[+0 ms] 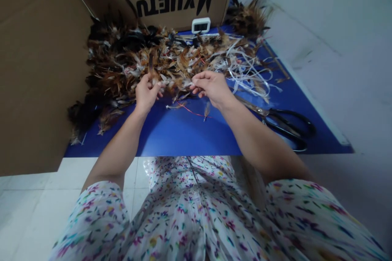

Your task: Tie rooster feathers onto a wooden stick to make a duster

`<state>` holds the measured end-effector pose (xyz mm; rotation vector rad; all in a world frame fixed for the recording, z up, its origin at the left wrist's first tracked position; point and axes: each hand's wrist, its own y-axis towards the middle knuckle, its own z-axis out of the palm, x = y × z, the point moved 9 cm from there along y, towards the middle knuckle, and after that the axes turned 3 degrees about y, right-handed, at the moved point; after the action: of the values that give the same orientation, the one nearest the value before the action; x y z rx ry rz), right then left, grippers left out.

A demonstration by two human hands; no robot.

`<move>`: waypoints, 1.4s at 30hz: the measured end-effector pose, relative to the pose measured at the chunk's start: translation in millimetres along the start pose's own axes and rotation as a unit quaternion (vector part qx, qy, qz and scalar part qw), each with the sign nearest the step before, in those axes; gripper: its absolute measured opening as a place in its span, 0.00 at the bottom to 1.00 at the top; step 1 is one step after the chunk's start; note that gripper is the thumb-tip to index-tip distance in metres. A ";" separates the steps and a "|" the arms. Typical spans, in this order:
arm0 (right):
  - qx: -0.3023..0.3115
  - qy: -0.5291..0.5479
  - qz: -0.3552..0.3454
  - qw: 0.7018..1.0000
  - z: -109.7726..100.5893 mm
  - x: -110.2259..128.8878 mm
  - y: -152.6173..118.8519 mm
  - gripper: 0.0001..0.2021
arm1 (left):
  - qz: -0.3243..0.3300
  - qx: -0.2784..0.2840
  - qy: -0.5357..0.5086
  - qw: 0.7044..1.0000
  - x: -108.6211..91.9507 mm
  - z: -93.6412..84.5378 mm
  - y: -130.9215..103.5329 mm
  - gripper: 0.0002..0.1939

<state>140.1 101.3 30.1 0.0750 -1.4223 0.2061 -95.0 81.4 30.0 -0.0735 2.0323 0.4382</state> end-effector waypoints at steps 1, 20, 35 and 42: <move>0.001 0.011 0.000 1.000 -1.4 0.4 0.7 0.05 | 0.014 -0.016 0.026 0.999 -2.8 -5.7 -0.4 0.29; 0.086 -0.097 -0.161 0.978 41.3 0.8 -14.5 0.03 | -0.015 0.069 -0.086 0.994 -31.6 37.5 -38.2 0.25; 0.052 -0.532 -0.271 0.801 45.3 -3.1 0.8 0.11 | -0.021 0.001 -0.091 0.996 -8.2 16.5 -18.1 0.24; -0.048 -0.423 -0.231 0.875 2.1 10.0 9.9 0.12 | -0.010 0.005 -0.107 0.994 -4.4 17.9 -15.6 0.24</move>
<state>137.5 111.5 39.6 0.4651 -2.2322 -0.3466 -74.1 72.3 21.9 -0.0387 1.8206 0.4051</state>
